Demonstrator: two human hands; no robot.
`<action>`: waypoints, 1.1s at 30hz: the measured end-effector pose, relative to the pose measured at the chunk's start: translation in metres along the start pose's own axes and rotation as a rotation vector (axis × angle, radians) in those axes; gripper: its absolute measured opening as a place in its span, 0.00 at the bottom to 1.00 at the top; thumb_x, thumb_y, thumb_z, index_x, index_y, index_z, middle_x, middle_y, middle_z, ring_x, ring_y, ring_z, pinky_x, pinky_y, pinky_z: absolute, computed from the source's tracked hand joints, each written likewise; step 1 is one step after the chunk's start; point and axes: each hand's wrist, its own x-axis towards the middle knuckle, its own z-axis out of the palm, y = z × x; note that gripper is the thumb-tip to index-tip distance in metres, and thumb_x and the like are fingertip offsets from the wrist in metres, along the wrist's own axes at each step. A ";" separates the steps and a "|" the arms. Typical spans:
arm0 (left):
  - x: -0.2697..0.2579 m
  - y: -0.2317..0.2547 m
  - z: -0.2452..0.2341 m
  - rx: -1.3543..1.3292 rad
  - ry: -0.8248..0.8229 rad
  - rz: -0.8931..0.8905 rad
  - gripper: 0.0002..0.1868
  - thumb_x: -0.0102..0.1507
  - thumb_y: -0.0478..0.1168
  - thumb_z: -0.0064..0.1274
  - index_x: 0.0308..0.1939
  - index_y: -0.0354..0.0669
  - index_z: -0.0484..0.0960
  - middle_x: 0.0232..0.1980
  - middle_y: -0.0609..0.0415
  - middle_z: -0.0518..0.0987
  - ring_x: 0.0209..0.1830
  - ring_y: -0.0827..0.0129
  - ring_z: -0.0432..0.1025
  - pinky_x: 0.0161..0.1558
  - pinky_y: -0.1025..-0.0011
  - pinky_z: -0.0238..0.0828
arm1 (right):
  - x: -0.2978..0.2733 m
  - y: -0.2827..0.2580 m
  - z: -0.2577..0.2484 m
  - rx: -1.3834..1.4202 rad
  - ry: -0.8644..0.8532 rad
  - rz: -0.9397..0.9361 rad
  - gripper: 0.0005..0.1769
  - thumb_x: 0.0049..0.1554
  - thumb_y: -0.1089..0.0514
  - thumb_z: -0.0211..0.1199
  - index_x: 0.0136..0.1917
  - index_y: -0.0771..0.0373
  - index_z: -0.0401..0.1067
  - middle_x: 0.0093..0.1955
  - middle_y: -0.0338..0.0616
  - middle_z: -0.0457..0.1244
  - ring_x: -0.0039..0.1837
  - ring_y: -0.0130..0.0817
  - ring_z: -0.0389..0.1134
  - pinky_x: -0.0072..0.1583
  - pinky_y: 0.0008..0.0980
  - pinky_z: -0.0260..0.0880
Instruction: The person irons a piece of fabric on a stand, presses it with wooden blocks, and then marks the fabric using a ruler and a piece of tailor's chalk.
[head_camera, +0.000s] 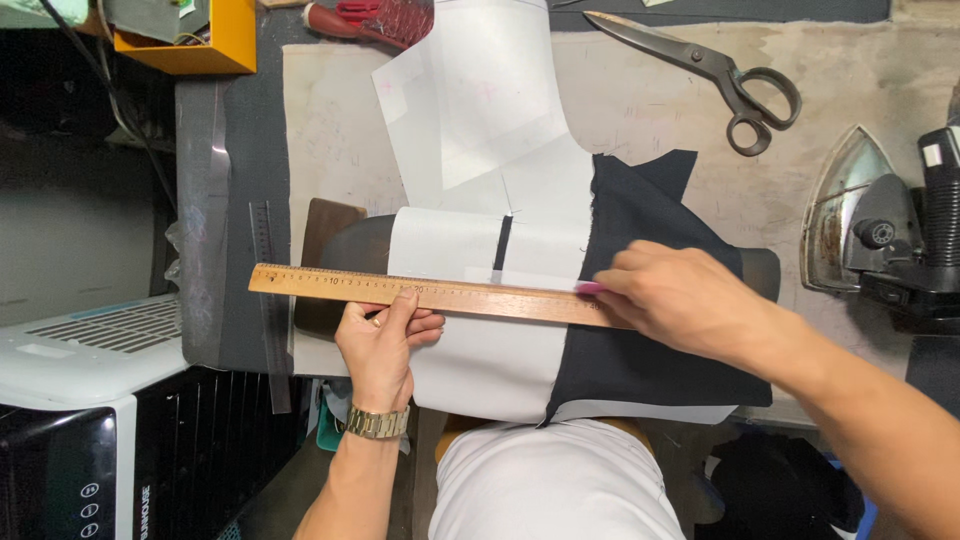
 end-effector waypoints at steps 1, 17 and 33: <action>-0.003 0.003 0.003 0.014 0.038 -0.009 0.18 0.63 0.31 0.60 0.45 0.32 0.63 0.29 0.31 0.80 0.22 0.52 0.79 0.23 0.63 0.80 | -0.017 0.018 0.005 -0.053 -0.035 0.036 0.14 0.63 0.43 0.54 0.50 0.50 0.75 0.40 0.36 0.66 0.50 0.34 0.69 0.44 0.40 0.75; 0.031 0.120 -0.065 0.006 -0.085 0.554 0.17 0.76 0.54 0.39 0.59 0.49 0.70 0.25 0.55 0.66 0.20 0.70 0.61 0.22 0.71 0.64 | -0.101 -0.032 0.051 1.224 0.581 0.736 0.15 0.55 0.65 0.66 0.56 0.66 0.81 0.44 0.51 0.77 0.36 0.33 0.74 0.41 0.27 0.78; 0.105 0.050 -0.043 0.939 -0.853 1.147 0.13 0.69 0.38 0.50 0.53 0.33 0.80 0.32 0.53 0.79 0.23 0.70 0.65 0.26 0.70 0.63 | 0.027 -0.128 0.112 0.539 1.238 0.984 0.08 0.62 0.63 0.64 0.53 0.62 0.81 0.42 0.40 0.65 0.33 0.24 0.54 0.40 0.28 0.57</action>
